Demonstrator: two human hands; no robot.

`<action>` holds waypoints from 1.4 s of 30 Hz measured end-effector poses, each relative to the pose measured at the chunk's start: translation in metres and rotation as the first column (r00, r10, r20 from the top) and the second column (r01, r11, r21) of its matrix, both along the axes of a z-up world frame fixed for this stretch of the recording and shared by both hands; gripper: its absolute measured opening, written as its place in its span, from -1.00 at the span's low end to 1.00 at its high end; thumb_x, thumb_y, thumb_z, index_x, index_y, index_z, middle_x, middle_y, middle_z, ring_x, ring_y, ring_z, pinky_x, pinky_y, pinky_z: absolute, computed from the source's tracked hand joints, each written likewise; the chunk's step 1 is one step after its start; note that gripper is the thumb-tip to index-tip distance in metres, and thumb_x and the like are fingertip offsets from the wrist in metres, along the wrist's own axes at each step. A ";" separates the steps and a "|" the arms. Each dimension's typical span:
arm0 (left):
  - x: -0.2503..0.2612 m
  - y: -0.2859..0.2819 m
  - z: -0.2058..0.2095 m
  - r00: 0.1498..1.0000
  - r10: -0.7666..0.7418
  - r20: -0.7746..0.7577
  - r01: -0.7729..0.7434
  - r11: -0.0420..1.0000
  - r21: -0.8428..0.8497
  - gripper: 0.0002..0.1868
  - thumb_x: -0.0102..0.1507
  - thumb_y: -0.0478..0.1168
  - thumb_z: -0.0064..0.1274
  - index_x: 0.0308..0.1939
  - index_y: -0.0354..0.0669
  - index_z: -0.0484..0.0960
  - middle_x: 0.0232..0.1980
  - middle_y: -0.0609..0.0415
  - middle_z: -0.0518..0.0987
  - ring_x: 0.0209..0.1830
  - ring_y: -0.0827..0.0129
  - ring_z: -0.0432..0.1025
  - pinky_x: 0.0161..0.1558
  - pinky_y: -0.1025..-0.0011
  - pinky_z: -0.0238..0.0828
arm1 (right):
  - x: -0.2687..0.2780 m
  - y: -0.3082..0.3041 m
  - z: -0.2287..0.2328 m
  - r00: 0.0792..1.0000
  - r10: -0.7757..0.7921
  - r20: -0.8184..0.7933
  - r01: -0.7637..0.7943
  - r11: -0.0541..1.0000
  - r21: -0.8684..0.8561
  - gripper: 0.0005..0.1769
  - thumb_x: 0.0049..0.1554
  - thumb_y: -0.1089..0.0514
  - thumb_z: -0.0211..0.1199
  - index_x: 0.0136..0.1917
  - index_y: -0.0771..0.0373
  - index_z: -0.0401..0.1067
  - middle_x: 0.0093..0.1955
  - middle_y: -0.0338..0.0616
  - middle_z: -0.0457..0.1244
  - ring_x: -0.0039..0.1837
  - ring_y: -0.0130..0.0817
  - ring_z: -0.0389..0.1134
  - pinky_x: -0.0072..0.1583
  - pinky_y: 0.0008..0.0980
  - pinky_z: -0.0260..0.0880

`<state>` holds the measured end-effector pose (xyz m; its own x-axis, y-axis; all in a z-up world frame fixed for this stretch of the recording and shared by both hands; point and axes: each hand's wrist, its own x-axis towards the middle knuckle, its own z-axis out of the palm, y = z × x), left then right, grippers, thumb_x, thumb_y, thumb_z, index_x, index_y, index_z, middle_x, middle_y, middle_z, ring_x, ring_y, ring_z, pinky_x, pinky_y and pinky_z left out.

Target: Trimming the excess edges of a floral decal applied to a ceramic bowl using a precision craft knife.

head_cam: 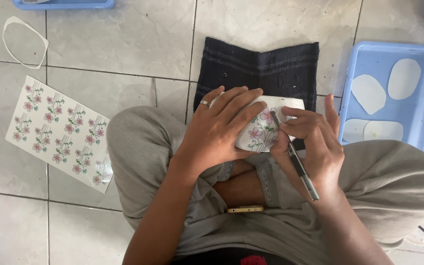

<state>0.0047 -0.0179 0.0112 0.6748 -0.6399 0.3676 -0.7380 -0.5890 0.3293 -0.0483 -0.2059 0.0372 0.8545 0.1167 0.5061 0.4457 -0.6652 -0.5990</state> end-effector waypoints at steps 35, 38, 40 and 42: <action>-0.016 0.016 0.000 0.999 -0.038 0.033 0.035 0.996 0.081 0.04 -0.06 0.16 0.54 0.34 -0.03 0.28 0.22 0.06 0.40 0.22 0.23 0.38 0.28 0.02 0.34 | 0.011 -0.044 -0.042 0.850 0.139 -0.509 0.326 0.621 0.713 -0.88 0.20 0.12 0.20 -0.08 0.20 0.38 -0.10 -0.19 0.34 -0.05 -0.44 0.37 0.11 -0.48 0.41; -0.022 0.019 -0.006 0.999 -0.034 0.039 0.031 0.998 0.060 0.08 -0.07 0.11 0.56 0.36 -0.05 0.22 0.22 0.06 0.41 0.23 0.21 0.37 0.30 0.01 0.34 | 0.009 -0.046 -0.040 0.850 0.256 -0.461 0.285 0.513 0.810 -0.89 0.20 0.11 0.19 -0.09 0.17 0.41 -0.08 -0.24 0.34 -0.07 -0.47 0.35 0.15 -0.45 0.37; -0.023 0.017 -0.015 0.998 -0.028 0.048 0.026 0.998 0.048 0.09 -0.06 0.10 0.56 0.37 -0.04 0.20 0.22 0.06 0.40 0.25 0.20 0.37 0.35 -0.02 0.30 | 0.010 -0.043 -0.040 0.851 0.304 -0.428 0.250 0.482 0.840 -0.91 0.21 0.13 0.18 -0.10 0.17 0.43 -0.09 -0.23 0.34 -0.08 -0.48 0.34 0.18 -0.44 0.31; -0.021 0.013 -0.028 1.000 0.000 -0.026 -0.004 0.991 -0.133 0.14 -0.14 0.05 0.46 0.45 0.09 0.20 0.24 0.03 0.43 0.27 0.06 0.36 0.29 -0.13 0.23 | 0.011 -0.038 -0.043 0.870 0.201 -0.450 0.316 0.473 0.822 -0.81 0.19 0.11 0.15 -0.12 0.29 0.33 -0.21 -0.12 0.23 -0.05 -0.39 0.34 0.17 -0.36 0.35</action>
<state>-0.0161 -0.0049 -0.0167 0.6864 -0.5855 0.4312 -0.7270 -0.5402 0.4238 -0.0370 -0.2434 -0.0053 0.9718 -0.2076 -0.1121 -0.0487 0.2886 -0.9562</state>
